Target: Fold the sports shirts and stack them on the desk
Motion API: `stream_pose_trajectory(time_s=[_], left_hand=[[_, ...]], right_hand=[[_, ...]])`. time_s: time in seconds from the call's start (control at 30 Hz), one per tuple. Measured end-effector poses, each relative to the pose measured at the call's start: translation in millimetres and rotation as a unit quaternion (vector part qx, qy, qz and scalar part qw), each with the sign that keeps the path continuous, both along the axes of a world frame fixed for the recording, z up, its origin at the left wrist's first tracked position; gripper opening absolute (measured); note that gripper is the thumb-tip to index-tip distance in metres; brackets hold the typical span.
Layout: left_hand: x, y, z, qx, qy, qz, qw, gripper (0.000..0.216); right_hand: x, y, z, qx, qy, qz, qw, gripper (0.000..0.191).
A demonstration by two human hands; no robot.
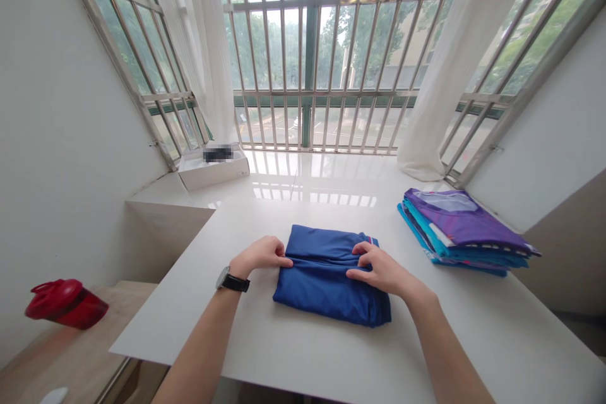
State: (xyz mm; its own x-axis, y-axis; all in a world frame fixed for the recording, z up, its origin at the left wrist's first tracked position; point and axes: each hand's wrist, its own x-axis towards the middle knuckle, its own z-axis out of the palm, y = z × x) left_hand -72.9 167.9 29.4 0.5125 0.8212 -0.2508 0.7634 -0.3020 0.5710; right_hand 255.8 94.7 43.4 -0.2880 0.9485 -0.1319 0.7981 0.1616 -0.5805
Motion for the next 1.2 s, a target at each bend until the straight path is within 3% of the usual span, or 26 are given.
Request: stream_pose_trajectory(time_s=[0.4,0.77,0.93,1.2], left_hand=[[4,-4,8.3,0.018,-0.057,-0.032,0.998,0.030],[2,4,-8.7,0.031,-0.057,-0.014,0.998,0.037],[4,5,-8.5,0.057,-0.048,0.009,0.997,0.046],[-7,-16,8.8,-0.097,-0.046,-0.006,0.994,0.060]], right_hand=[[11,-2,0.4,-0.056,0.043,-0.015,0.997,0.033],[16,3,-8.4,-0.016,0.064,-0.003,0.998,0.029],[20,10,-19.4,0.018,0.059,0.002,0.998,0.028],[19,11,-20.8,0.036,0.068,-0.007,0.997,0.027]])
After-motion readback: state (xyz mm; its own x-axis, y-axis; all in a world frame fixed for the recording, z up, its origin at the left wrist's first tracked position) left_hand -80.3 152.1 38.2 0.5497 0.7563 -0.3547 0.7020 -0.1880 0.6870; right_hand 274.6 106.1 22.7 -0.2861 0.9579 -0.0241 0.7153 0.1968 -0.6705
